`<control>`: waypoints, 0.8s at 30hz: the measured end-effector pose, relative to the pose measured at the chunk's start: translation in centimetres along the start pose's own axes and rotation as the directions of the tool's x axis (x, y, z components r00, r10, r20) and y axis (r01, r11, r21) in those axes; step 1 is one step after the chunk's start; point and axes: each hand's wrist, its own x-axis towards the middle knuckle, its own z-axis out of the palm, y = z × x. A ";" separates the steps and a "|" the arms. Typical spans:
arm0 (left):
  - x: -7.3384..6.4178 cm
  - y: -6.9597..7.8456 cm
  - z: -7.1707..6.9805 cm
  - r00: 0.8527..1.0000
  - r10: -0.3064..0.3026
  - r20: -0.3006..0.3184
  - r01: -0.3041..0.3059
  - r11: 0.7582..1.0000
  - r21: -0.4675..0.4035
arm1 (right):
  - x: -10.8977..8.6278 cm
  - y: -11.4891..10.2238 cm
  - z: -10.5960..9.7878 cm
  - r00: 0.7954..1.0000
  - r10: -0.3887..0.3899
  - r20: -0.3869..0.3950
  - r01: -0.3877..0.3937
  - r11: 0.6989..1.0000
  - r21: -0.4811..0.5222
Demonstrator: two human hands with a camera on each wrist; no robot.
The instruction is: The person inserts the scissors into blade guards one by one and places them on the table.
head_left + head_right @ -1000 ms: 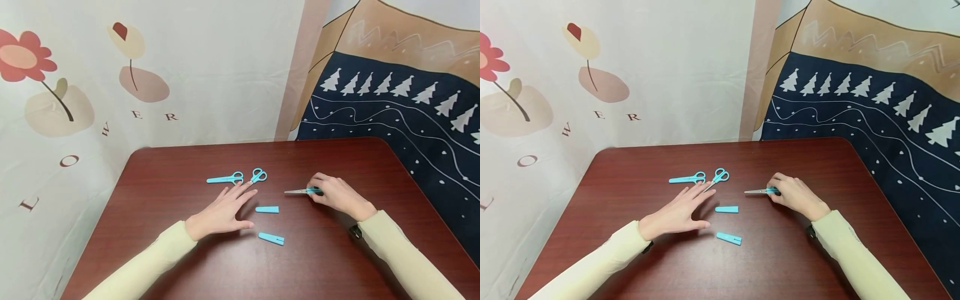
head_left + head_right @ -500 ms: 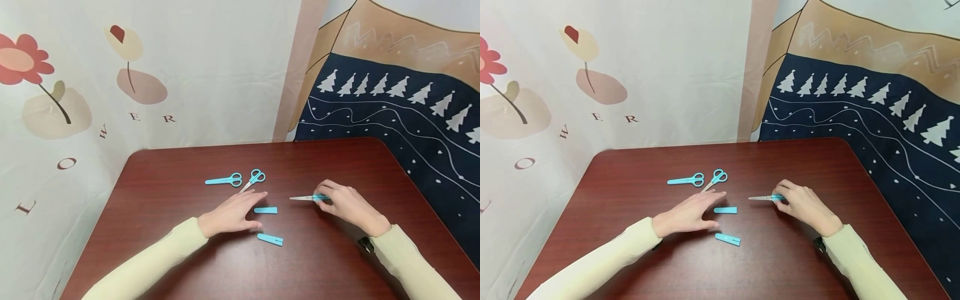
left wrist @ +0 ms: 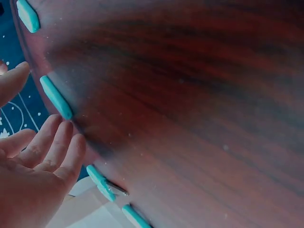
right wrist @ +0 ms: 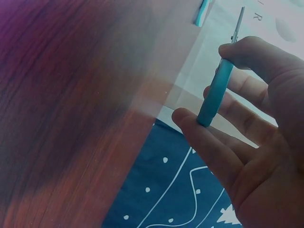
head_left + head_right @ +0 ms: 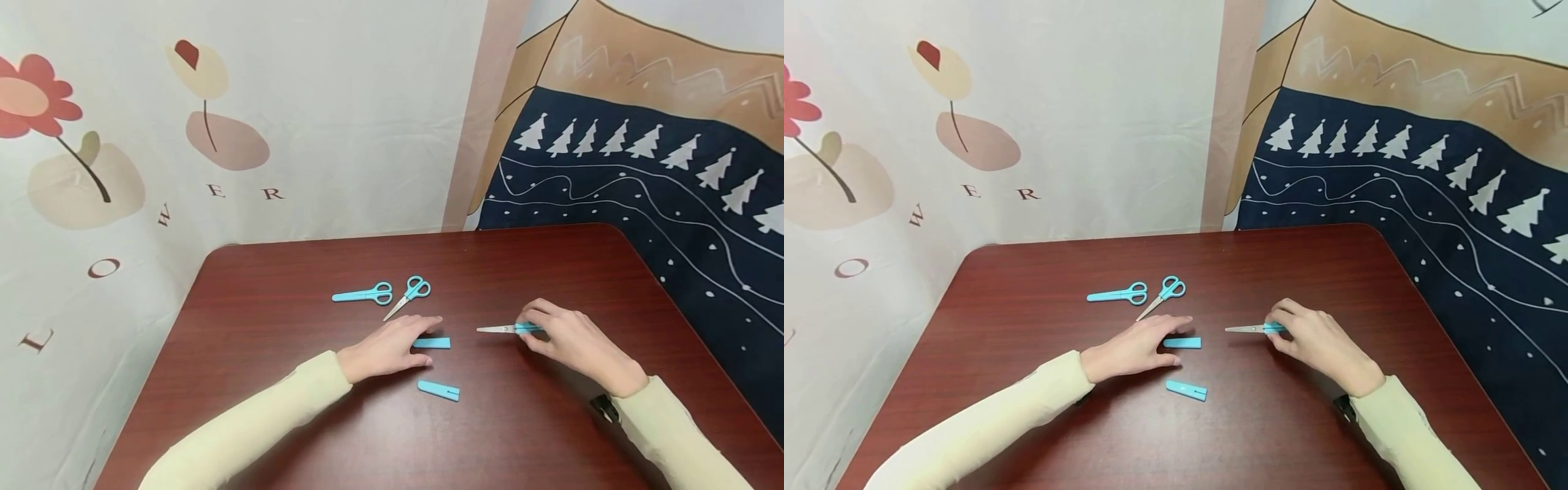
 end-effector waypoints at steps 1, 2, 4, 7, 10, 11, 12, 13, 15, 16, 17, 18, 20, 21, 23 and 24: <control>0.1 0.0 0.0 1.000 0.002 -0.001 -0.002 1.000 0.000 | 0.0 0.0 0.0 1.000 0.000 0.001 0.000 1.000 0.001; 0.1 0.0 0.1 1.000 0.005 -0.003 -0.005 1.000 -0.002 | 0.0 0.0 0.0 1.000 0.001 0.002 -0.001 1.000 0.000; 0.2 0.1 0.1 1.000 0.010 -0.005 -0.010 1.000 -0.003 | 0.0 -0.1 0.0 1.000 -0.002 0.004 0.002 1.000 -0.004; 0.3 0.2 0.2 1.000 0.011 0.002 -0.011 1.000 0.001 | 0.0 0.0 0.1 1.000 -0.010 0.001 0.010 1.000 -0.009; 0.5 0.1 0.3 1.000 0.020 0.008 -0.020 1.000 0.016 | 0.0 0.0 0.1 1.000 -0.013 0.001 0.013 1.000 -0.012; 0.5 0.0 0.4 1.000 0.024 0.007 -0.024 1.000 0.018 | 0.0 0.0 0.1 1.000 -0.013 0.001 0.013 1.000 -0.011; 0.6 -0.1 0.4 1.000 0.027 0.007 -0.027 1.000 0.015 | 0.0 0.0 0.1 1.000 -0.012 0.002 0.012 1.000 -0.011; 0.7 -0.2 0.4 1.000 0.031 0.005 -0.031 0.999 0.008 | 0.0 0.1 0.1 1.000 -0.013 0.002 0.013 1.000 -0.010; 0.9 -0.5 0.6 0.999 0.036 -0.006 -0.036 0.999 -0.018 | 0.0 0.1 0.1 1.000 -0.014 0.002 0.014 1.000 -0.006; 0.9 -0.6 0.6 0.999 0.035 -0.013 -0.036 0.999 -0.032 | 0.0 0.1 0.1 1.000 -0.014 0.001 0.014 1.000 -0.005; 1.0 -0.8 0.7 0.999 0.034 -0.019 -0.035 0.998 -0.045 | 0.0 0.1 0.1 1.000 -0.015 0.001 0.015 1.000 -0.003; 1.1 -1.4 1.2 0.998 0.048 -0.034 -0.049 0.998 -0.045 | 0.0 0.1 0.1 1.000 -0.014 0.002 0.014 1.000 -0.001; 1.1 -1.5 1.3 0.998 0.046 -0.045 -0.049 0.997 -0.062 | -0.1 0.1 0.2 1.000 -0.008 0.006 0.008 1.000 0.004; 1.2 -1.6 1.4 0.998 0.046 -0.050 -0.049 0.997 -0.067 | -0.1 0.1 0.2 1.000 -0.004 0.009 0.004 1.000 0.007; 1.2 -1.6 1.4 0.998 0.039 -0.053 -0.043 0.996 -0.075 | -0.1 0.1 0.2 1.000 0.004 0.017 -0.005 1.000 0.009; 1.2 -1.6 1.4 0.998 0.036 -0.053 -0.040 0.996 -0.076 | -0.1 0.1 0.2 1.000 0.009 0.021 -0.009 1.000 0.009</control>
